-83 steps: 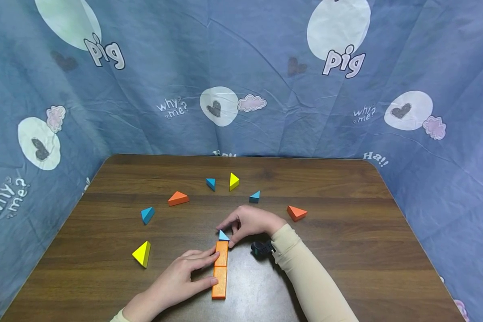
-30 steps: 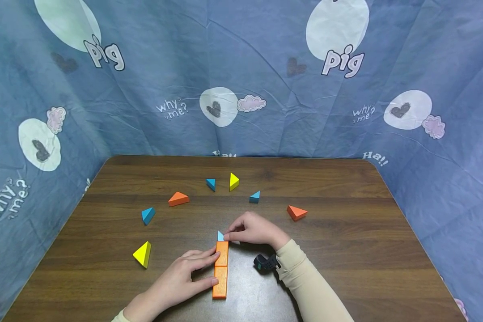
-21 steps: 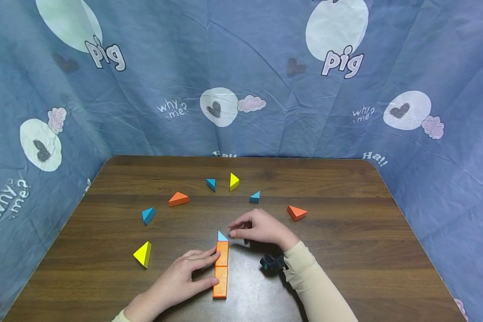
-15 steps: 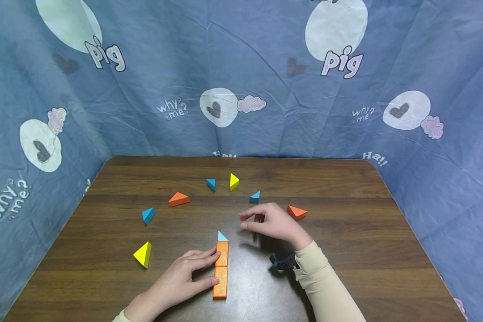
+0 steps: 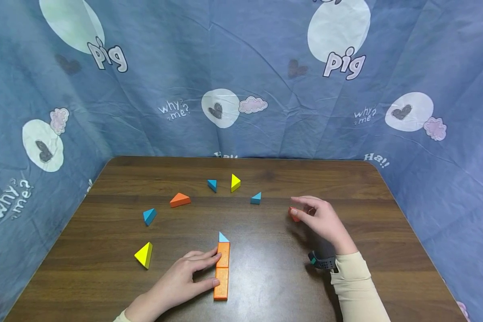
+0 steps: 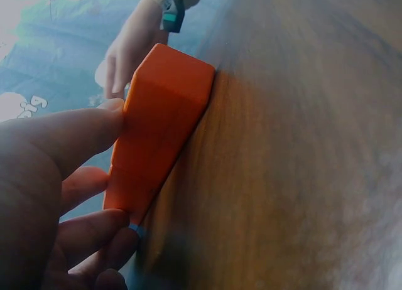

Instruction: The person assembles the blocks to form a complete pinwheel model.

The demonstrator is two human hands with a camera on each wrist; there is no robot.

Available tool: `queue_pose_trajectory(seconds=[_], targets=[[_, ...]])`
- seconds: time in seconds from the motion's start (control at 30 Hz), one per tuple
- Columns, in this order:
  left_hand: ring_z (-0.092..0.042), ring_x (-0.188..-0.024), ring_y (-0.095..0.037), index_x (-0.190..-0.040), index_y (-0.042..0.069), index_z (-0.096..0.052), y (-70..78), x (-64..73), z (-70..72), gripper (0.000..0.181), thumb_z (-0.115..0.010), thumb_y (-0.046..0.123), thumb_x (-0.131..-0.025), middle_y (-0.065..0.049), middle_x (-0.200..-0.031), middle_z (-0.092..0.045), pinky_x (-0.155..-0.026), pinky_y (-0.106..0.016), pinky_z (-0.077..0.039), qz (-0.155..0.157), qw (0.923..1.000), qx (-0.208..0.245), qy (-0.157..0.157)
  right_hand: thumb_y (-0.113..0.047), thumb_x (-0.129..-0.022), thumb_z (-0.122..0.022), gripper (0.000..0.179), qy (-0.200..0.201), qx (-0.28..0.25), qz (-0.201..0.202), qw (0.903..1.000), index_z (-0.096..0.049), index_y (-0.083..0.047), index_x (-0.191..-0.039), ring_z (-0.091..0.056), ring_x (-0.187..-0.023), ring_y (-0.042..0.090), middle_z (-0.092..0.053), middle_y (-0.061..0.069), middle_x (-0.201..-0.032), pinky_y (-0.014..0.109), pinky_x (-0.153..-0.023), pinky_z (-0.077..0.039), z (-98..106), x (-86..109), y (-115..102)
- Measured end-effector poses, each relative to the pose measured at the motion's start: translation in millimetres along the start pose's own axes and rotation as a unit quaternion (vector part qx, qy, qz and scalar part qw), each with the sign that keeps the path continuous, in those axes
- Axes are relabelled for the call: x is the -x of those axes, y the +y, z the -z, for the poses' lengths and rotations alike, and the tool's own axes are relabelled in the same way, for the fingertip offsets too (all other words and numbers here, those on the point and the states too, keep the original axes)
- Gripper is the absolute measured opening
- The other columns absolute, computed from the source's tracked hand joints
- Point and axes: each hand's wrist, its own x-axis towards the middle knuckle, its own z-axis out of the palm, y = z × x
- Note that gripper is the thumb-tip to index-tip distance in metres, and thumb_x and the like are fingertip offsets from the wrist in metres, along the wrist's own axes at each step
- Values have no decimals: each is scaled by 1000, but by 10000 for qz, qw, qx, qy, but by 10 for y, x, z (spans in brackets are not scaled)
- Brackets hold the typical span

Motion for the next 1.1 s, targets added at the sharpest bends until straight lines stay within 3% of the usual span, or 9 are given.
queue_pose_trajectory(seconds=[0.3, 0.47, 0.7, 0.77, 1.1], targets=[[-54, -117, -13, -136, 19, -63, 11, 8, -9, 59, -68, 55, -89, 5, -143, -53, -96, -36, -47, -30, 10000, 34, 37, -32, -88, -77, 44, 338, 492, -486, 9970, -69, -11, -126, -60, -84, 12, -68, 7, -117, 23, -71, -48, 88, 223, 415], [-54, -117, -13, -136, 20, -62, 13, 11, -7, 60, -68, 55, -88, 6, -144, -52, -96, -36, -47, 1, 10000, 74, 9, -39, -88, -76, 48, 226, 644, -566, 9961, -68, -14, -129, -59, -88, 13, -66, 3, -122, 23, -73, -47, 30, 257, 572], [-53, -118, -13, -137, 21, -61, 7, -10, -17, 61, -64, 59, -89, 7, -144, -51, -96, -37, -47, 72, 9999, 71, -116, -41, -90, -72, 44, 189, 802, -503, 9953, -70, -14, -125, -62, -110, 24, -68, 6, -121, 43, -89, -48, -17, 256, 616], [-53, -118, -13, -137, 20, -62, 7, -9, -18, 61, -65, 58, -89, 6, -144, -51, -96, -37, -47, 34, 9999, 87, -70, -40, -90, -72, 43, 216, 781, -487, 9955, -71, -12, -123, -63, -110, 27, -69, 7, -119, 48, -90, -48, -27, 253, 613], [-53, -118, -13, -136, 19, -62, 5, -10, -1, 61, -67, 56, -88, 5, -144, -52, -96, -37, -47, -19, 9999, 108, -20, -33, -88, -77, 27, 499, 935, -313, 9939, -79, -15, -108, -67, -96, 21, -73, 1, -103, 43, -83, -51, -77, 248, 604]])
